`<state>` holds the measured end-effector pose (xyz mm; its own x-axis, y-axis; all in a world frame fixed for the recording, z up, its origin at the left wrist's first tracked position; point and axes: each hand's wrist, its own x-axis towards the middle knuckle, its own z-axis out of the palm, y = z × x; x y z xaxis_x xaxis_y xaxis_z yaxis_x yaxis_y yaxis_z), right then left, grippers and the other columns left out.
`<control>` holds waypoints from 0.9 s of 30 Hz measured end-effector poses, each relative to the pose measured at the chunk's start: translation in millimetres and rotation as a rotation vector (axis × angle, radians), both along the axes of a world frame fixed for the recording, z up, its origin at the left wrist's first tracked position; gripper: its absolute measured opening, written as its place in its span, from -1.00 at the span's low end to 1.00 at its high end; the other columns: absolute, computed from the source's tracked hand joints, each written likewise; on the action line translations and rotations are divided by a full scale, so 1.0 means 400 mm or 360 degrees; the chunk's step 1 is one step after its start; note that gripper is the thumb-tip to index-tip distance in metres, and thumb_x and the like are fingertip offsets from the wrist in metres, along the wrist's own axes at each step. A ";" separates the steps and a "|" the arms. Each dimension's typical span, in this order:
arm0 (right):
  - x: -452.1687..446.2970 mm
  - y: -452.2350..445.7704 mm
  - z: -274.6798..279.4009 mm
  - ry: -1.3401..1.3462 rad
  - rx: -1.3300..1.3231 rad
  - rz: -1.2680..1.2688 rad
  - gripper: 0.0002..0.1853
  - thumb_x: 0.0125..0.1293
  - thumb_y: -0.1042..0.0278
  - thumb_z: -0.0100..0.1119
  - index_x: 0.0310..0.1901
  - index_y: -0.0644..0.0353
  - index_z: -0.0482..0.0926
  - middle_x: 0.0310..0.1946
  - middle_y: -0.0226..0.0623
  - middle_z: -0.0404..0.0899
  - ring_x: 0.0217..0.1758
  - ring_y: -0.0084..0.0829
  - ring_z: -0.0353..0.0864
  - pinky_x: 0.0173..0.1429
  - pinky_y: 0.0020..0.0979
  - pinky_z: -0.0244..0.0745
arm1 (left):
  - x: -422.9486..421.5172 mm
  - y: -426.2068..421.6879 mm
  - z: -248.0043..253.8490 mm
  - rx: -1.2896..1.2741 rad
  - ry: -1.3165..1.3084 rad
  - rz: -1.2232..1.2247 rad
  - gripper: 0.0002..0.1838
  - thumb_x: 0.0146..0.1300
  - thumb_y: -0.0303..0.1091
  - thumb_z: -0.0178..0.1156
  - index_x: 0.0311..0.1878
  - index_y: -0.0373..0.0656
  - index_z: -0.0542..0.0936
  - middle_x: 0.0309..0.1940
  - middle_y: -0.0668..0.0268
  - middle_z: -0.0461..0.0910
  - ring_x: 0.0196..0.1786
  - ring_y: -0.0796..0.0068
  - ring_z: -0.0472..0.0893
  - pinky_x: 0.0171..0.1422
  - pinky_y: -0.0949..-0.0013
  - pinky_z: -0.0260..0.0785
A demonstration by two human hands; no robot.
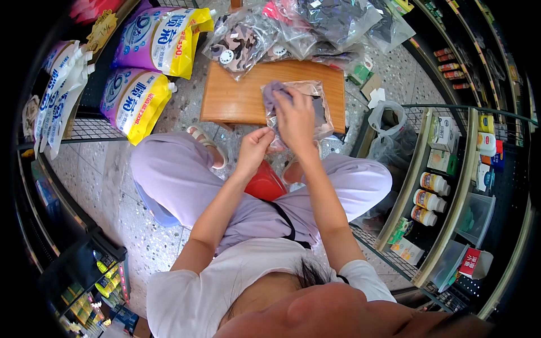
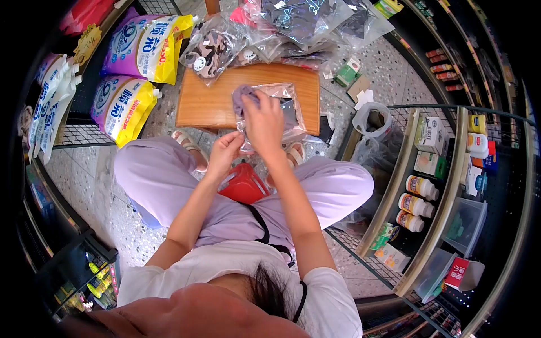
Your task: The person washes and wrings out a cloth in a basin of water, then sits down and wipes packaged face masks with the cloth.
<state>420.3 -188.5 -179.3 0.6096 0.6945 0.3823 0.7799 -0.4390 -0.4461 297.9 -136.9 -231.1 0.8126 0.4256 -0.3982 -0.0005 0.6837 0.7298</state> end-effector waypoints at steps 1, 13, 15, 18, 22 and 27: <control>-0.011 0.013 -0.007 -0.0051 -0.0026 -0.0003 -0.64 0.10 0.43 0.21 -0.01 0.04 0.62 0.02 -0.22 0.50 0.03 -0.12 0.43 0.06 -0.19 0.36 | 0.001 0.003 0.000 0.0014 -0.0023 0.0019 -0.76 0.42 -0.38 0.01 -0.05 -0.35 0.57 -0.27 0.28 0.63 -0.30 0.51 0.65 -0.16 0.46 0.56; 0.015 -0.074 -0.021 -0.0180 -0.0027 0.0598 -0.65 0.00 0.33 0.21 -0.10 0.01 0.63 -0.03 -0.41 0.53 -0.04 -0.26 0.45 -0.04 -0.26 0.41 | -0.004 0.021 -0.023 0.0135 0.0024 0.0028 -0.79 0.37 -0.46 0.01 -0.07 -0.32 0.58 -0.25 0.25 0.63 -0.28 0.51 0.64 -0.17 0.45 0.55; 0.003 -0.094 -0.013 -0.0132 -0.0033 0.0622 -0.65 -0.02 0.35 0.23 -0.10 0.00 0.63 -0.03 -0.40 0.53 -0.06 -0.23 0.46 -0.04 -0.25 0.43 | 0.003 0.016 0.004 0.0065 0.0015 0.0081 -0.77 0.38 -0.45 0.00 -0.02 -0.31 0.57 -0.20 0.25 0.63 -0.21 0.53 0.64 -0.16 0.46 0.54; -0.018 -0.129 -0.006 -0.0059 -0.0021 0.0604 -0.63 -0.04 0.37 0.24 -0.10 -0.02 0.64 -0.02 -0.39 0.53 -0.08 -0.20 0.46 -0.03 -0.25 0.45 | 0.001 0.012 0.011 0.0019 -0.0010 0.0082 -0.76 0.39 -0.44 0.00 0.02 -0.30 0.55 -0.15 0.28 0.63 -0.14 0.55 0.62 -0.13 0.47 0.53; -0.034 -0.176 -0.022 -0.0022 -0.0052 0.0571 -0.62 -0.01 0.38 0.24 -0.07 -0.05 0.63 -0.01 -0.43 0.52 -0.02 -0.24 0.45 0.01 -0.24 0.44 | -0.002 0.006 -0.013 0.0028 0.0005 0.0093 -0.75 0.42 -0.40 -0.01 0.04 -0.28 0.54 -0.12 0.31 0.62 -0.14 0.58 0.61 -0.08 0.45 0.52; -0.025 -0.232 -0.010 -0.0069 -0.0103 0.0502 -0.64 -0.01 0.40 0.23 -0.09 -0.04 0.63 -0.01 -0.45 0.52 -0.02 -0.24 0.45 0.00 -0.24 0.43 | -0.012 0.004 -0.015 0.0065 0.0027 0.0152 -0.78 0.42 -0.32 0.03 -0.02 -0.23 0.56 -0.25 0.43 0.59 -0.23 0.64 0.57 -0.06 0.40 0.51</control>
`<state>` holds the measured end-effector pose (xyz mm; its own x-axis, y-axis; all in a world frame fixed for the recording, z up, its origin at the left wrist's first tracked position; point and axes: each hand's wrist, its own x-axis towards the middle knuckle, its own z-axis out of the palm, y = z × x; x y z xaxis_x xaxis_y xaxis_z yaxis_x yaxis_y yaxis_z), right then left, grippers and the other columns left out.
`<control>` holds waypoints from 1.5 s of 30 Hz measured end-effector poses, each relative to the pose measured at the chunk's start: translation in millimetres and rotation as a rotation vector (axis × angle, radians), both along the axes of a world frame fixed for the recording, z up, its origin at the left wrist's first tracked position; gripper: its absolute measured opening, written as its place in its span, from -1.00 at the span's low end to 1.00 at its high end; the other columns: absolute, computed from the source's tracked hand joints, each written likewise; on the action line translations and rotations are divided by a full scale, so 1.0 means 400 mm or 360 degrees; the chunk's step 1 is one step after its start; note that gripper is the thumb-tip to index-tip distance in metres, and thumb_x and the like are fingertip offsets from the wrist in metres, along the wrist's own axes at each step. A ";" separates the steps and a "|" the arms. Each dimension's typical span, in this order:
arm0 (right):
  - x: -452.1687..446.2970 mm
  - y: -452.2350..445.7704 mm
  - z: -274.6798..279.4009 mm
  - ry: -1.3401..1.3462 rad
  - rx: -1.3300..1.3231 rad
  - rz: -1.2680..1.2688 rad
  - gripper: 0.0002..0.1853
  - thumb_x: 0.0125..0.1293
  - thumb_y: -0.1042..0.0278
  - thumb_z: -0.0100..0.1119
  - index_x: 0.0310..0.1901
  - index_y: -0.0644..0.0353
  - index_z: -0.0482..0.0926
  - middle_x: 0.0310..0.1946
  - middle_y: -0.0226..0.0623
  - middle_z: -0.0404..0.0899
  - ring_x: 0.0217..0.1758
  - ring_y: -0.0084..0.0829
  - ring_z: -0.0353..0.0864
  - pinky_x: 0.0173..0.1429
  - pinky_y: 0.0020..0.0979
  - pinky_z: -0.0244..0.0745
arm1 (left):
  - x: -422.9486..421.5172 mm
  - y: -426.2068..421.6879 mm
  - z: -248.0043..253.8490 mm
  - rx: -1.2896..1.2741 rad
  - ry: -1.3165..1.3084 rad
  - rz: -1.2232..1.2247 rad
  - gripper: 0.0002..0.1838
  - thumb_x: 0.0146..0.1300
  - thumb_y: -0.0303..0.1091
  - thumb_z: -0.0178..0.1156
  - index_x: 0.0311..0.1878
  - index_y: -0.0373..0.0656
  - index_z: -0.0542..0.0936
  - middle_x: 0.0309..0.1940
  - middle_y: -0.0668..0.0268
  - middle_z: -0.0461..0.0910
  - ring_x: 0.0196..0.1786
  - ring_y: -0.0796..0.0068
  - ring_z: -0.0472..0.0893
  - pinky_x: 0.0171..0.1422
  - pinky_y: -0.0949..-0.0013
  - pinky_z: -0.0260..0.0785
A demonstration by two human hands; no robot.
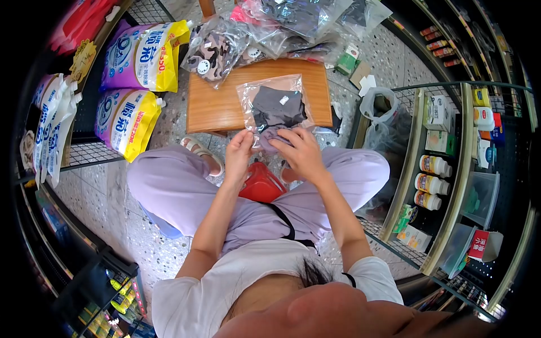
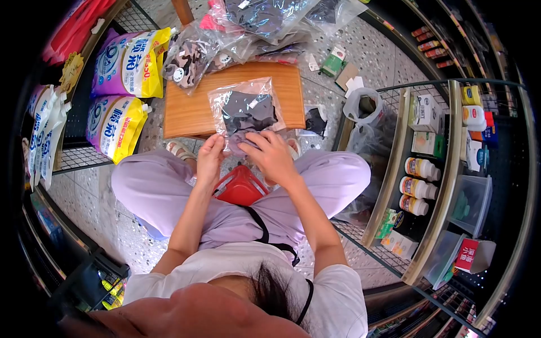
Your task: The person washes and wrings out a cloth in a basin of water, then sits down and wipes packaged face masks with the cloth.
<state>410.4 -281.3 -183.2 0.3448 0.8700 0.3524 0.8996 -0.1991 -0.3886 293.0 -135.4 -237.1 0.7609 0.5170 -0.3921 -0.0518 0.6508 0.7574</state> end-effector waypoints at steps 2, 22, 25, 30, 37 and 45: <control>0.016 -0.029 -0.004 0.0007 -0.0029 -0.0045 -0.65 0.00 0.40 0.22 -0.10 -0.04 0.63 -0.01 -0.44 0.52 -0.02 -0.23 0.45 0.00 -0.24 0.42 | -0.002 0.003 -0.004 0.0005 -0.0058 0.0015 -0.78 0.42 -0.31 0.04 -0.03 -0.23 0.56 -0.30 0.46 0.56 -0.27 0.66 0.56 -0.08 0.40 0.53; -0.070 0.135 -0.044 -0.0039 0.0220 -0.0406 -0.60 0.01 0.42 0.21 -0.02 0.00 0.62 0.05 -0.34 0.50 -0.05 -0.21 0.43 0.01 -0.20 0.37 | -0.001 0.003 -0.004 0.0352 0.0147 0.0023 -0.79 0.37 -0.46 0.08 -0.01 -0.34 0.56 -0.21 0.34 0.62 -0.21 0.64 0.57 -0.05 0.49 0.46; -0.043 0.123 -0.052 -0.0136 0.0204 -0.0605 -0.62 0.06 0.38 0.13 -0.02 -0.02 0.61 0.03 -0.37 0.51 -0.03 -0.26 0.44 -0.03 -0.24 0.36 | -0.001 0.005 -0.003 0.0350 0.0293 -0.0008 -0.76 0.38 -0.45 0.08 0.02 -0.36 0.55 -0.21 0.33 0.62 -0.21 0.62 0.59 -0.07 0.48 0.48; 0.033 0.089 -0.048 -0.0218 0.0088 -0.0882 -0.61 0.10 0.40 0.12 0.03 -0.02 0.58 0.06 -0.36 0.48 -0.01 -0.22 0.43 0.01 -0.21 0.34 | 0.009 -0.001 0.034 0.0259 0.0250 0.0004 -0.73 0.37 -0.40 0.11 0.04 -0.34 0.55 -0.40 0.47 0.50 -0.36 0.72 0.47 -0.11 0.48 0.53; 0.120 0.049 -0.050 -0.0241 0.0020 -0.1162 -0.64 0.12 0.42 0.12 0.00 0.00 0.61 0.04 -0.34 0.50 -0.03 -0.20 0.43 -0.03 -0.21 0.35 | 0.009 -0.002 0.043 0.0324 0.0296 -0.0011 -0.74 0.37 -0.38 0.12 0.03 -0.31 0.57 -0.50 0.56 0.40 -0.44 0.79 0.39 -0.15 0.51 0.51; 0.180 -0.002 -0.055 -0.0242 0.0073 -0.1313 -0.66 0.16 0.44 0.14 -0.01 0.00 0.63 0.02 -0.31 0.52 -0.01 -0.19 0.44 0.05 -0.22 0.36 | -0.004 0.007 0.086 0.0340 0.0166 0.0059 -0.79 0.36 -0.40 0.12 -0.03 -0.30 0.59 -0.36 0.45 0.59 -0.29 0.70 0.57 -0.18 0.57 0.43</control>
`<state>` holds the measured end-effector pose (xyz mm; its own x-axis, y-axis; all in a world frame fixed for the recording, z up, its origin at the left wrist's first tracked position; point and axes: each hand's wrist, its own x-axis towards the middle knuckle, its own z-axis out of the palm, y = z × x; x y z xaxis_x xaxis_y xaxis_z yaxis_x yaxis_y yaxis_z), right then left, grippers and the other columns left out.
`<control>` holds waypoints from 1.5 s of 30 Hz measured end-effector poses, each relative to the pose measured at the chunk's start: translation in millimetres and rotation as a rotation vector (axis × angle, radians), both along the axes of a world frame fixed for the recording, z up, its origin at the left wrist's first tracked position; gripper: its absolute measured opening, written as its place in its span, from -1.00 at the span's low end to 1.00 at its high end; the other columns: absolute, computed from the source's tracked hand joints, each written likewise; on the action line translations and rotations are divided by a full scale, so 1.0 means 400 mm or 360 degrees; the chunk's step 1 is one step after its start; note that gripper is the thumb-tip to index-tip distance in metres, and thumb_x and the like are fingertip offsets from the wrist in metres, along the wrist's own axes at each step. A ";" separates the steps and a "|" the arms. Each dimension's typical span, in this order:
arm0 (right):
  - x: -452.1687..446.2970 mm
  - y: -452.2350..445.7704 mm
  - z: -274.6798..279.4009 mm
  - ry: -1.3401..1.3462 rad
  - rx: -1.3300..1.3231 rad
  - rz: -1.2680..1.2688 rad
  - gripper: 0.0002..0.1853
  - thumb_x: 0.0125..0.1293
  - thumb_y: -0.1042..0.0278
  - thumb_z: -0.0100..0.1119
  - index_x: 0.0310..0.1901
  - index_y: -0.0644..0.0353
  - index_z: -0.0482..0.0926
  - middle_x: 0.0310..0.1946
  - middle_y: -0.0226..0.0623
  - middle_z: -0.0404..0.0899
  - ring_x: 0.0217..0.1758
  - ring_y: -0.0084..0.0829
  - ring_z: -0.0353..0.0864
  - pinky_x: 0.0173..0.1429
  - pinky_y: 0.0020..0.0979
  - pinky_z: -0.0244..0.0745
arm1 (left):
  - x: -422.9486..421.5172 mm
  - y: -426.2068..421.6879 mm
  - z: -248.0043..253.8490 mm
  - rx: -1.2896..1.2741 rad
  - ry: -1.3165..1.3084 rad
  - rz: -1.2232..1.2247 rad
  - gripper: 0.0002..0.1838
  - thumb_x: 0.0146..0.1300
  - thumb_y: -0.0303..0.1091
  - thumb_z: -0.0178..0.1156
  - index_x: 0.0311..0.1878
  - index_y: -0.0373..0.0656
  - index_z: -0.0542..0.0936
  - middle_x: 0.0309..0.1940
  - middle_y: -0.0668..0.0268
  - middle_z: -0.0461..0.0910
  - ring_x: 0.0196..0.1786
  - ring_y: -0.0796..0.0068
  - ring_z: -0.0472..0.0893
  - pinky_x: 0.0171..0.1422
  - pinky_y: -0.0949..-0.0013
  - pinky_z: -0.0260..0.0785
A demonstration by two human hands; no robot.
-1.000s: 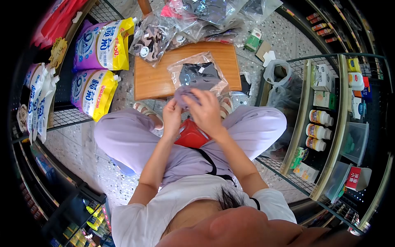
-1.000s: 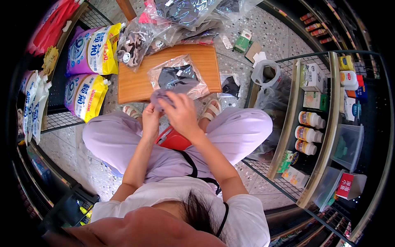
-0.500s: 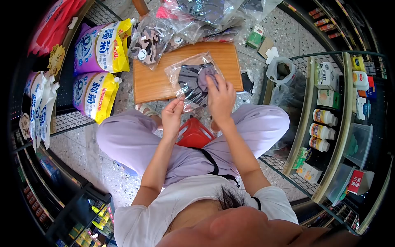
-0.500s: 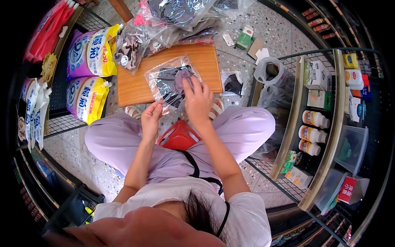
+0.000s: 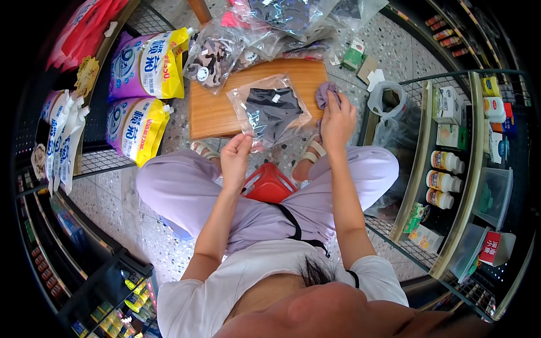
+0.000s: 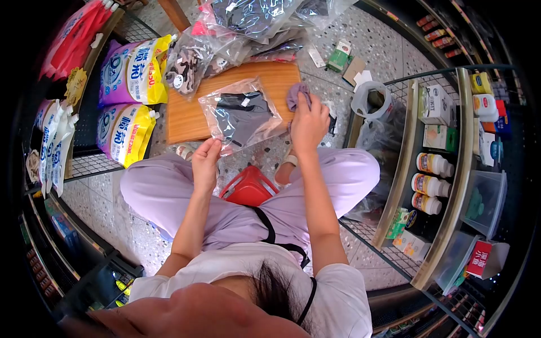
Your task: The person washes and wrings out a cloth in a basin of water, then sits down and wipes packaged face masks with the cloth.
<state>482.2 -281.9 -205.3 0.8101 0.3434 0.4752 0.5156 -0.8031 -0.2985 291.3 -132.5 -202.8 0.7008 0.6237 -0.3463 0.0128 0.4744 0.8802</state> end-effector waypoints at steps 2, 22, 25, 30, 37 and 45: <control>0.001 -0.015 -0.003 0.0071 0.0099 0.0011 -0.65 0.15 0.45 0.15 0.01 0.01 0.62 0.02 -0.28 0.52 0.01 -0.17 0.44 0.10 -0.22 0.35 | -0.015 0.011 0.053 0.0089 -0.0016 0.0020 -0.81 0.36 -0.41 0.12 -0.07 -0.31 0.60 -0.34 0.41 0.62 -0.28 0.68 0.59 -0.19 0.57 0.42; -0.088 -0.090 0.009 0.0299 0.0414 0.0081 -0.65 0.14 0.50 0.17 0.02 0.14 0.62 -0.01 -0.13 0.50 0.03 -0.09 0.42 0.16 -0.23 0.32 | 0.266 -0.033 0.192 0.2015 0.0546 -0.0512 -0.76 0.19 -0.17 0.16 -0.35 -0.17 0.61 -0.47 0.08 0.63 -0.35 0.01 0.63 -0.27 0.08 0.45; -0.087 -0.108 -0.007 0.0320 0.0492 0.0092 -0.64 0.15 0.50 0.17 0.02 0.14 0.61 -0.01 -0.12 0.50 0.02 -0.10 0.42 0.16 -0.24 0.31 | 0.283 -0.058 0.164 0.1979 0.0636 -0.0639 -0.71 0.20 -0.12 0.17 -0.31 -0.18 0.63 -0.46 0.09 0.63 -0.33 0.01 0.63 -0.25 0.08 0.46; -0.084 -0.121 -0.002 0.0427 0.0625 0.0084 -0.64 0.16 0.50 0.14 0.04 0.16 0.60 -0.01 -0.12 0.51 0.05 -0.12 0.43 0.18 -0.25 0.30 | 0.174 -0.074 0.147 0.1785 0.0312 -0.0384 -0.74 0.22 -0.20 0.21 -0.28 -0.24 0.63 -0.41 0.08 0.62 -0.34 0.13 0.64 -0.26 0.21 0.46; -0.097 -0.042 0.093 0.0388 0.0811 0.0266 -0.64 0.18 0.52 0.12 0.05 0.18 0.59 -0.01 -0.11 0.50 0.05 -0.13 0.43 0.19 -0.25 0.30 | -0.020 0.002 0.003 0.1262 0.0594 0.0074 -0.70 0.31 -0.18 0.19 -0.25 -0.29 0.58 -0.48 0.32 0.53 -0.45 0.56 0.48 -0.32 0.47 0.36; -0.193 0.188 0.171 0.0278 0.0522 0.1055 -0.62 0.06 0.48 0.19 -0.01 0.13 0.62 0.01 -0.22 0.51 0.01 -0.15 0.43 0.11 -0.20 0.35 | 0.012 0.013 -0.064 0.0128 0.0321 -0.0084 -0.63 0.41 -0.11 0.05 -0.29 -0.26 0.63 -0.50 0.41 0.55 -0.44 0.69 0.50 -0.33 0.55 0.38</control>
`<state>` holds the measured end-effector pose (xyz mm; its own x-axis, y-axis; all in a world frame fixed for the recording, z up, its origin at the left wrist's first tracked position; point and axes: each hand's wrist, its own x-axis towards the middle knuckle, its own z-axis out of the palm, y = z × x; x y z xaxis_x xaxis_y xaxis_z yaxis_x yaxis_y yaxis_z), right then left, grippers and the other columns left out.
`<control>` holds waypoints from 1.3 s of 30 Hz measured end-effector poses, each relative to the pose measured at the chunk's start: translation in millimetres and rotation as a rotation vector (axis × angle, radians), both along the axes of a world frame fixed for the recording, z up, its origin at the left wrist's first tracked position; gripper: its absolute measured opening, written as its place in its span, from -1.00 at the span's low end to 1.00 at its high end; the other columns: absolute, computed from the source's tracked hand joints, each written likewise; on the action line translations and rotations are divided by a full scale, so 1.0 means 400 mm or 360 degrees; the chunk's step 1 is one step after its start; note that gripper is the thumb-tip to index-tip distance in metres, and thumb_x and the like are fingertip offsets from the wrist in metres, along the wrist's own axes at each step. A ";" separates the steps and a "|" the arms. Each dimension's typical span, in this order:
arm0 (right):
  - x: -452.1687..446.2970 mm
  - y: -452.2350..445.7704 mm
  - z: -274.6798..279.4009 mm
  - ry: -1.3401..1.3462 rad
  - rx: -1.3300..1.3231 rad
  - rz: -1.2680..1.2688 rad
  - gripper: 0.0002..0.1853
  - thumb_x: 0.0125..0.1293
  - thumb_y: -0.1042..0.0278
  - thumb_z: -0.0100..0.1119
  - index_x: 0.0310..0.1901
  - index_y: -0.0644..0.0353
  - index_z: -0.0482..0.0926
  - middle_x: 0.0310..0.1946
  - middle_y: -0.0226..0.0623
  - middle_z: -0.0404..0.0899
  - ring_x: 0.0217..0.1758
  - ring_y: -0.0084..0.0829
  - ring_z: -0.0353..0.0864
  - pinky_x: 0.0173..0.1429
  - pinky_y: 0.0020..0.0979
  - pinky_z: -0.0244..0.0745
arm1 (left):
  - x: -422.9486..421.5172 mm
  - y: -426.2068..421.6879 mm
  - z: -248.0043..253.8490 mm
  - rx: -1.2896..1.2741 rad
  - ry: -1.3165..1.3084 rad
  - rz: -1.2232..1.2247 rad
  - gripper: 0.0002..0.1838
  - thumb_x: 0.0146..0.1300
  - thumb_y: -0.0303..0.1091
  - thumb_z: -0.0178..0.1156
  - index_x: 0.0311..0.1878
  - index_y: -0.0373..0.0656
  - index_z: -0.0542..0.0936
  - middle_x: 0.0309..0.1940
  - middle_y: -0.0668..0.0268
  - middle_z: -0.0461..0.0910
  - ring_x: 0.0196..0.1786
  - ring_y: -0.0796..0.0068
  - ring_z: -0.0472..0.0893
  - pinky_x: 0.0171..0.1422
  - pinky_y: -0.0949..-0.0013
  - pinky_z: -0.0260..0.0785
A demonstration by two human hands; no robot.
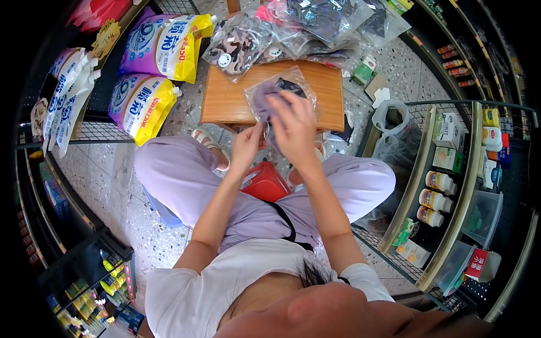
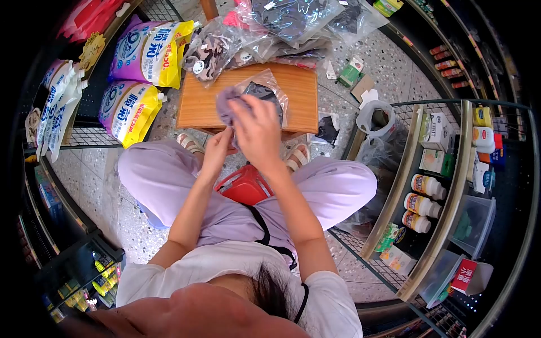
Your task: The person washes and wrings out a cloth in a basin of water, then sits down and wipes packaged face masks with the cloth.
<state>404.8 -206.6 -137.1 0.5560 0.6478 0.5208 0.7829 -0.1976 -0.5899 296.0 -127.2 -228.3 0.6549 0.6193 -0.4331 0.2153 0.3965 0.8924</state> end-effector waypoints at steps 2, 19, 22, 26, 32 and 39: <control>-0.013 0.046 -0.021 -0.0101 -0.0125 0.0129 -0.62 0.03 0.45 0.21 -0.04 0.09 0.64 0.01 -0.28 0.51 0.00 -0.18 0.44 0.05 -0.20 0.38 | 0.003 0.005 -0.001 -0.0027 -0.0060 0.0008 -0.65 0.42 -0.18 0.03 -0.30 -0.27 0.63 -0.48 0.40 0.57 -0.42 0.69 0.52 -0.31 0.55 0.39; 0.105 0.101 -0.138 -0.0352 -0.0500 -0.0196 -0.68 0.13 0.40 0.13 -0.04 -0.01 0.65 0.03 -0.37 0.54 -0.04 -0.21 0.45 -0.02 -0.21 0.39 | 0.008 0.003 -0.043 0.0329 -0.0109 -0.0022 -0.63 0.40 -0.20 0.08 -0.45 -0.28 0.57 -0.64 0.45 0.49 -0.54 0.72 0.41 -0.42 0.53 0.24; 0.127 0.097 -0.134 -0.0352 -0.0498 -0.0296 -0.67 0.13 0.43 0.10 -0.05 0.01 0.65 0.02 -0.35 0.52 -0.04 -0.20 0.44 -0.01 -0.21 0.38 | 0.008 -0.003 -0.048 0.0246 -0.0154 0.0021 -0.62 0.40 -0.18 0.07 -0.46 -0.27 0.56 -0.65 0.46 0.48 -0.54 0.72 0.40 -0.42 0.53 0.24; 0.171 0.086 -0.140 -0.0232 -0.0483 -0.0378 -0.70 0.15 0.42 0.14 -0.05 0.02 0.65 0.01 -0.32 0.53 -0.05 -0.15 0.45 0.02 -0.17 0.40 | 0.007 -0.005 -0.059 0.0269 -0.0120 0.0025 -0.61 0.41 -0.18 0.06 -0.46 -0.27 0.56 -0.64 0.48 0.48 -0.53 0.72 0.40 -0.42 0.53 0.24; 0.242 0.029 -0.175 -0.0318 -0.0445 -0.0467 -0.69 0.15 0.42 0.15 -0.04 0.03 0.65 0.01 -0.29 0.54 -0.04 -0.13 0.45 0.04 -0.20 0.39 | 0.010 -0.008 -0.044 0.0245 -0.0158 0.0030 -0.62 0.41 -0.18 0.06 -0.45 -0.26 0.56 -0.62 0.50 0.46 -0.52 0.73 0.39 -0.42 0.53 0.24; 0.281 -0.080 -0.173 -0.0435 -0.0565 -0.0745 -0.64 0.13 0.45 0.16 0.00 0.03 0.63 0.05 -0.30 0.52 -0.02 -0.15 0.45 0.03 -0.20 0.41 | 0.010 -0.014 -0.045 0.0123 -0.0269 0.0057 -0.65 0.42 -0.21 0.05 -0.42 -0.25 0.58 -0.57 0.51 0.48 -0.49 0.73 0.38 -0.38 0.55 0.25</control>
